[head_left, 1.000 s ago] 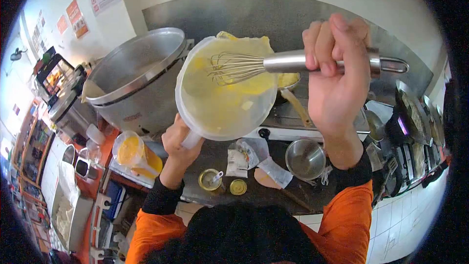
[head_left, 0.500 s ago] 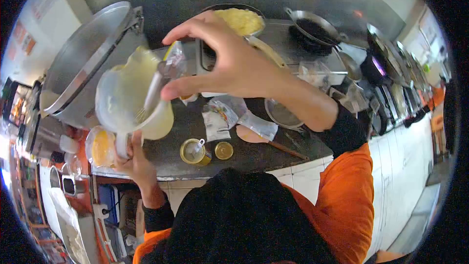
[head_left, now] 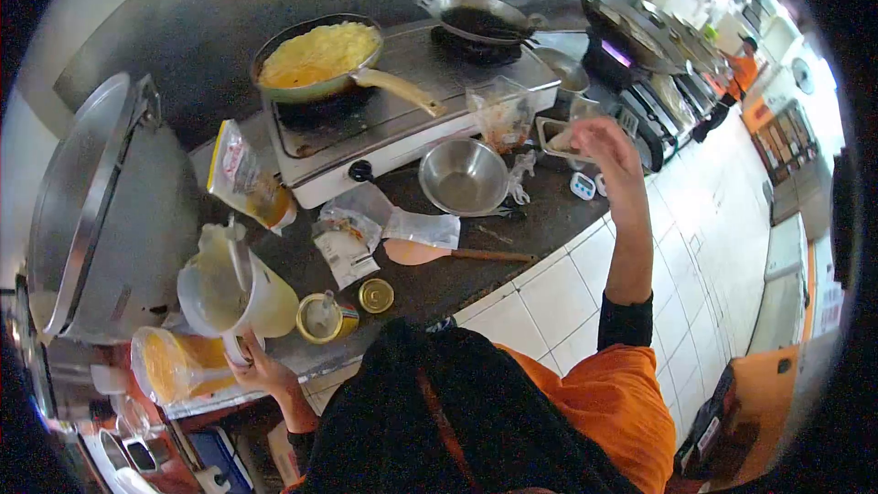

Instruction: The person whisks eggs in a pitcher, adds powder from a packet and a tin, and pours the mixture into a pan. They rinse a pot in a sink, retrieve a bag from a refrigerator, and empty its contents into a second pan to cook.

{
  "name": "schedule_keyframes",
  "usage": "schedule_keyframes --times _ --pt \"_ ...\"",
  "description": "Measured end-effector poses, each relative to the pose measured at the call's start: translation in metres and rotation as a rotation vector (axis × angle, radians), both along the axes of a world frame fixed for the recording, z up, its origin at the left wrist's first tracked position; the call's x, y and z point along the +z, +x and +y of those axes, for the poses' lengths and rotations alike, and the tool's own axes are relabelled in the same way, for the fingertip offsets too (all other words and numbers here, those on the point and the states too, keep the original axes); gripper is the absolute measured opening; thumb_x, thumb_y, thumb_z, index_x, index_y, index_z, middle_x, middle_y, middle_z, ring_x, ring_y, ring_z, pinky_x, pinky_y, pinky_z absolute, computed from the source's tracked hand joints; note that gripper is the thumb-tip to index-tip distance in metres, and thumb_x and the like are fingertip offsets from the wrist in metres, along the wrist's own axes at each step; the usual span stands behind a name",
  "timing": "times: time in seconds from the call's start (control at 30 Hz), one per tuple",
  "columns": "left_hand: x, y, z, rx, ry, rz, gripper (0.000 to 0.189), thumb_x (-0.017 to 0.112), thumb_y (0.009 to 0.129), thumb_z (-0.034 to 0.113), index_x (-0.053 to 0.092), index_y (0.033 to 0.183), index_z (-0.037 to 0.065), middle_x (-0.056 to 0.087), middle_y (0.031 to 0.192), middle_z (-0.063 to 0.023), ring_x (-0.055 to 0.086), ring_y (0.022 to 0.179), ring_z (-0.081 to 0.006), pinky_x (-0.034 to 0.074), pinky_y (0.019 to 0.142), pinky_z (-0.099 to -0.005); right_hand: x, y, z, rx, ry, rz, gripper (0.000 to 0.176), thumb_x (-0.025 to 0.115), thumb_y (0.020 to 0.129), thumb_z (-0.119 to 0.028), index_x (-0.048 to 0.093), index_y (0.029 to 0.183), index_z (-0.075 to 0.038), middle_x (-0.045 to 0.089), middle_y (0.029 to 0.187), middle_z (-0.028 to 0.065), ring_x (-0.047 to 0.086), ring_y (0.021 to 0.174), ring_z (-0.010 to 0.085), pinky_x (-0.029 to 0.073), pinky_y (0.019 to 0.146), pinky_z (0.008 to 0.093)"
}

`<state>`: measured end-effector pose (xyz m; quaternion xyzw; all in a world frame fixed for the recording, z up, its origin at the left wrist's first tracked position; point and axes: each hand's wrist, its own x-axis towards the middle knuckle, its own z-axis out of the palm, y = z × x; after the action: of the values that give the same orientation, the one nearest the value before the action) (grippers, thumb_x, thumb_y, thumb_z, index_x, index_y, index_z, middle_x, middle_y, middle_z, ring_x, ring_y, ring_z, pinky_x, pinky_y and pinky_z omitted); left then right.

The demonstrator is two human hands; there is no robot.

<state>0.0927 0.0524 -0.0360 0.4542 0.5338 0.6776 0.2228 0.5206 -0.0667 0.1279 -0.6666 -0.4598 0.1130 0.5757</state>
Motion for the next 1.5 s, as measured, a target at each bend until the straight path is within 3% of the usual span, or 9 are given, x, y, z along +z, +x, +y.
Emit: schedule_keyframes --times 0.33,0.53,0.6,0.83,1.0,1.13,1.23,1.33,1.5 --pt "-0.026 0.000 0.002 0.176 -0.041 0.067 0.033 0.067 0.080 0.021 0.049 0.093 -0.003 0.052 0.081 -0.0079 0.047 0.075 -0.0172 0.041 0.071 -0.0296 -0.040 0.105 -0.038 -0.402 -0.179 -0.283 0.036 0.066 0.078 -0.028 0.056 0.101 -0.004 0.059 0.088 0.0069 0.056 0.078 0.0151 0.043 0.074 0.0259" --pt "-0.026 0.009 -0.031 0.555 0.161 0.342 0.039 0.062 0.083 0.024 0.042 0.101 -0.004 0.047 0.095 -0.0117 0.046 0.089 -0.0203 0.037 0.085 -0.0363 -0.111 0.208 -0.030 -0.646 -0.365 -0.769 0.065 0.072 0.065 -0.039 0.046 0.117 -0.009 0.044 0.113 0.0184 0.040 0.108 0.0379 0.032 0.091 0.0465" --pt "-0.029 0.016 -0.032 0.525 0.246 0.221 0.037 0.062 0.083 0.023 0.041 0.100 -0.003 0.046 0.095 -0.0112 0.045 0.090 -0.0206 0.036 0.087 -0.0370 -0.097 0.212 -0.016 -0.574 -0.280 -0.833 0.063 0.073 0.065 -0.037 0.049 0.118 -0.012 0.051 0.109 0.0133 0.045 0.108 0.0299 0.031 0.094 0.0413" --pt "0.032 0.255 -0.036 0.106 0.459 0.293 0.031 0.061 0.079 0.012 0.045 0.103 0.000 0.045 0.103 -0.0117 0.044 0.097 -0.0210 0.036 0.087 -0.0357 -0.082 0.274 0.023 -0.017 -0.331 -0.812 0.014 0.068 0.071 -0.021 0.062 0.077 -0.010 0.062 0.080 0.0031 0.058 0.084 0.0194 0.036 0.085 0.0336" --pt "0.075 0.409 -0.042 -0.589 0.270 0.483 0.037 0.062 0.077 0.006 0.044 0.109 0.002 0.048 0.105 -0.0076 0.048 0.096 -0.0188 0.037 0.087 -0.0324 -0.006 0.290 0.031 0.152 -0.030 -0.616 0.007 0.066 0.074 -0.010 0.062 0.076 -0.004 0.062 0.073 0.0063 0.061 0.070 0.0185 0.046 0.062 0.0283" --pt "0.058 0.489 -0.019 -1.043 -0.042 0.095 0.049 0.068 0.077 0.015 0.041 0.116 0.003 0.047 0.109 -0.0083 0.048 0.096 -0.0152 0.041 0.078 -0.0276 0.060 0.291 0.055 0.222 0.064 -0.709 0.017 0.067 0.075 -0.018 0.063 0.080 -0.002 0.062 0.071 0.0069 0.059 0.068 0.0142 0.046 0.064 0.0275" --pt "0.068 0.533 -0.016 -1.197 -0.033 -0.335 0.044 0.065 0.081 0.019 0.043 0.116 0.003 0.051 0.107 -0.0063 0.049 0.091 -0.0125 0.042 0.074 -0.0259 0.093 0.282 0.073 0.279 0.081 -0.696 0.023 0.067 0.074 -0.023 0.063 0.081 -0.002 0.061 0.069 0.0065 0.058 0.066 0.0135 0.045 0.065 0.0275" --pt "0.089 0.542 -0.012 -1.068 -0.448 -0.285 0.041 0.060 0.085 0.023 0.044 0.117 0.003 0.055 0.102 -0.0041 0.051 0.090 -0.0123 0.044 0.074 -0.0254 0.110 0.272 0.087 0.316 0.132 -0.750 0.025 0.068 0.073 -0.026 0.063 0.081 -0.003 0.061 0.068 0.0059 0.056 0.065 0.0129 0.045 0.065 0.0277" --pt "0.077 0.540 -0.006 -0.942 -0.066 -0.365 0.046 0.062 0.083 0.019 0.041 0.120 0.002 0.052 0.110 -0.0060 0.052 0.093 -0.0155 0.042 0.084 -0.0297 0.113 0.268 0.093 0.314 0.238 -0.762 0.025 0.066 0.070 -0.032 0.065 0.078 -0.009 0.064 0.072 0.0099 0.063 0.069 0.0255 0.049 0.065 0.0338"
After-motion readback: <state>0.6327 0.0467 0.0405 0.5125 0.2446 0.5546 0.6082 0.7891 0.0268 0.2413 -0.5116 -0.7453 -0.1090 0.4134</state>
